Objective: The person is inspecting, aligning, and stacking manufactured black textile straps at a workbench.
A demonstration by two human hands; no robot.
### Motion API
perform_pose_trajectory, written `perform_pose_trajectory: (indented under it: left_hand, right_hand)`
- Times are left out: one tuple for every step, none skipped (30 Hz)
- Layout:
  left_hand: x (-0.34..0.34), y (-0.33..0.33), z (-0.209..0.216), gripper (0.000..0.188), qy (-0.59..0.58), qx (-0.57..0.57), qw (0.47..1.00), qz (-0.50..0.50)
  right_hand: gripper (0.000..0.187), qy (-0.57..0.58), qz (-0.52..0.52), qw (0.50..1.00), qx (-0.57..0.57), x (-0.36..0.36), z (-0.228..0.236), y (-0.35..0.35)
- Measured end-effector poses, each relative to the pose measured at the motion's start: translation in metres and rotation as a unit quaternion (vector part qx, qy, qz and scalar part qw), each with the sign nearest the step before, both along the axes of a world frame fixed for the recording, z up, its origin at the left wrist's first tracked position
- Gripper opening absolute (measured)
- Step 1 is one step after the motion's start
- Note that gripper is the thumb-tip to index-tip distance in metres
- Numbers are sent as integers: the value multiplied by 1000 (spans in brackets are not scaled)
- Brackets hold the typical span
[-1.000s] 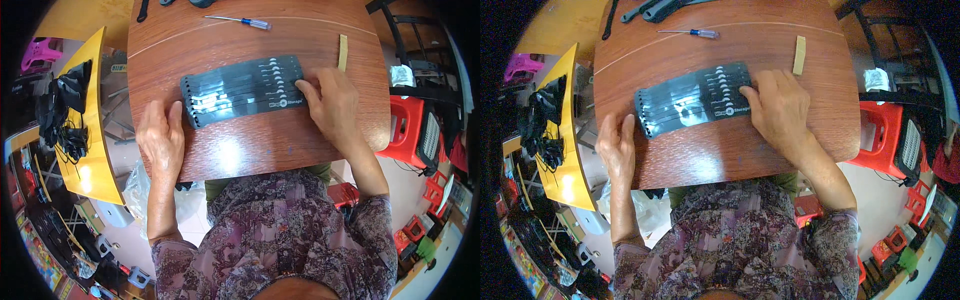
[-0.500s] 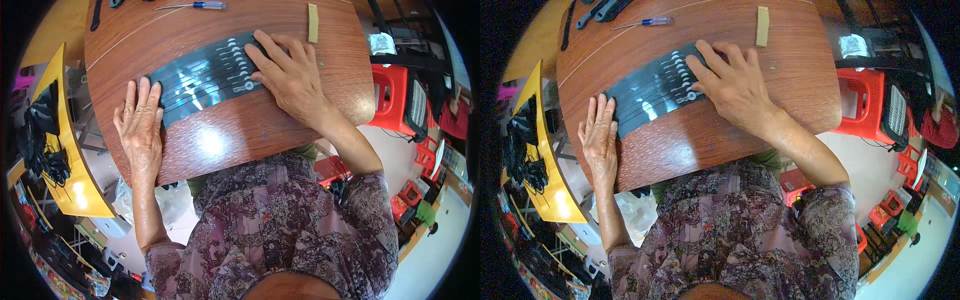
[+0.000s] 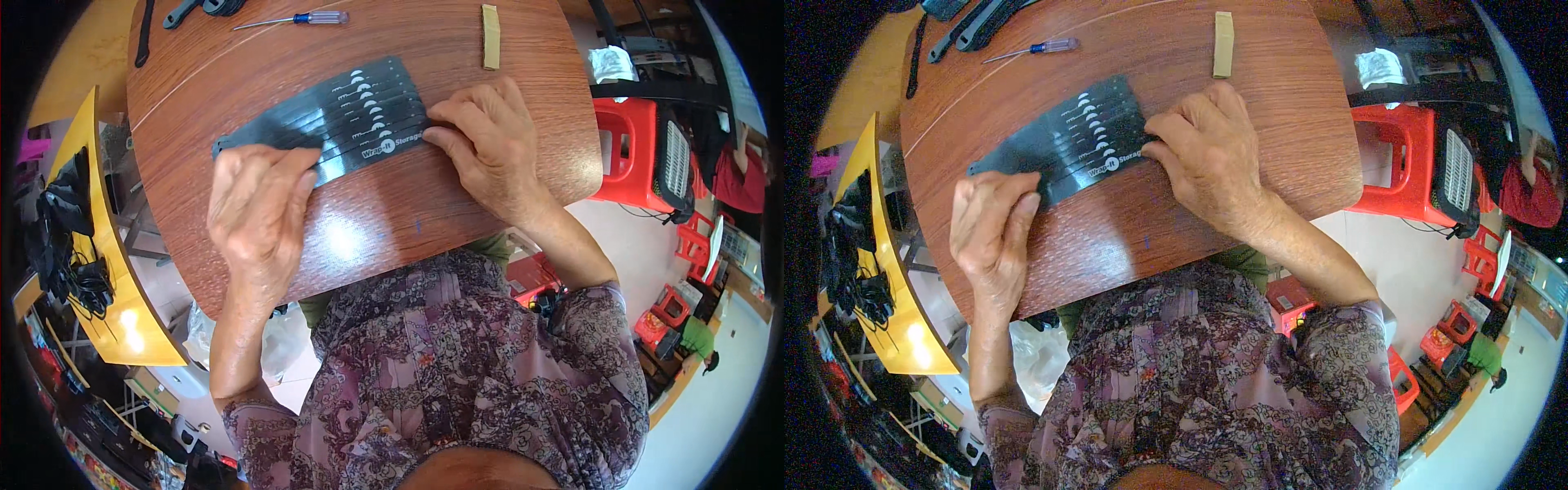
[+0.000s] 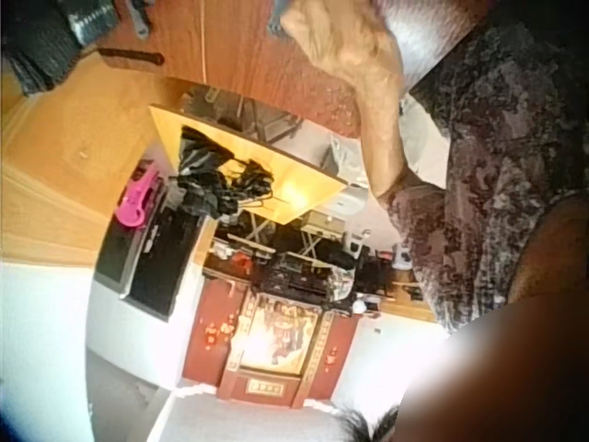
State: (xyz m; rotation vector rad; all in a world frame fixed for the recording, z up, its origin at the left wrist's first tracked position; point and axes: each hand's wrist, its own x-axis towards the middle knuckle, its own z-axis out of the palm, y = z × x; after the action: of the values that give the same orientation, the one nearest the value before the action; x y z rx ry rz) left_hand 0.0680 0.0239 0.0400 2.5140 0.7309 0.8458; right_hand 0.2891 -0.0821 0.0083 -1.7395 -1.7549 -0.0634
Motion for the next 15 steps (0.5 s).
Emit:
perform_pose_trajectory:
  left_hand:
    - [6,1,-1,22,-1,-25,999,-19]
    - [13,4,-3,23,-12,-19,999,-34]
    - [18,6,-4,23,-12,-19,999,-35]
    - [22,8,-6,24,-10,-25,999,-46]
    - [25,10,-7,25,-8,-32,998,-56]
    - [29,12,-9,25,-8,-31,998,-57]
    - [32,13,-11,25,-6,-46,997,-64]
    - [35,15,-13,24,-4,-61,996,-71]
    - [37,16,-15,24,-3,-61,996,-72]
    - [39,18,-18,23,1,-79,994,-77]
    - [40,19,-20,22,6,-97,992,-81]
    - [41,20,-22,22,7,-97,992,-81]
    - [41,21,-23,21,7,-120,990,-77]
    - [41,21,-24,20,8,-142,987,-72]
    - [42,23,-24,20,8,-141,987,-73]
  right_hand:
    - [24,4,-8,1000,15,1,-1,-1]
    - [24,4,-10,1000,16,1,-1,-2]
    - [24,4,-23,1000,-10,0,1,-4]
    - [24,5,-35,999,-35,0,1,-5]
    - [24,6,-36,999,-35,-2,0,-6]
    - [24,17,-42,998,-35,-4,-1,-5]
    - [24,29,-47,998,-36,-5,-3,-5]
    - [24,30,-47,998,-35,-7,-5,-5]
    - [24,44,-54,997,-43,-9,-8,-5]
    - [24,58,-61,995,-50,-10,-9,-5]
    - [24,59,-61,995,-49,-10,-11,-4]
    - [23,67,-64,994,-50,-10,-12,-4]
    - [23,74,-68,994,-50,-11,-13,-4]
    - [23,75,-68,994,-50,-11,-12,-3]
    - [21,80,-67,993,-53,-11,-10,-2]
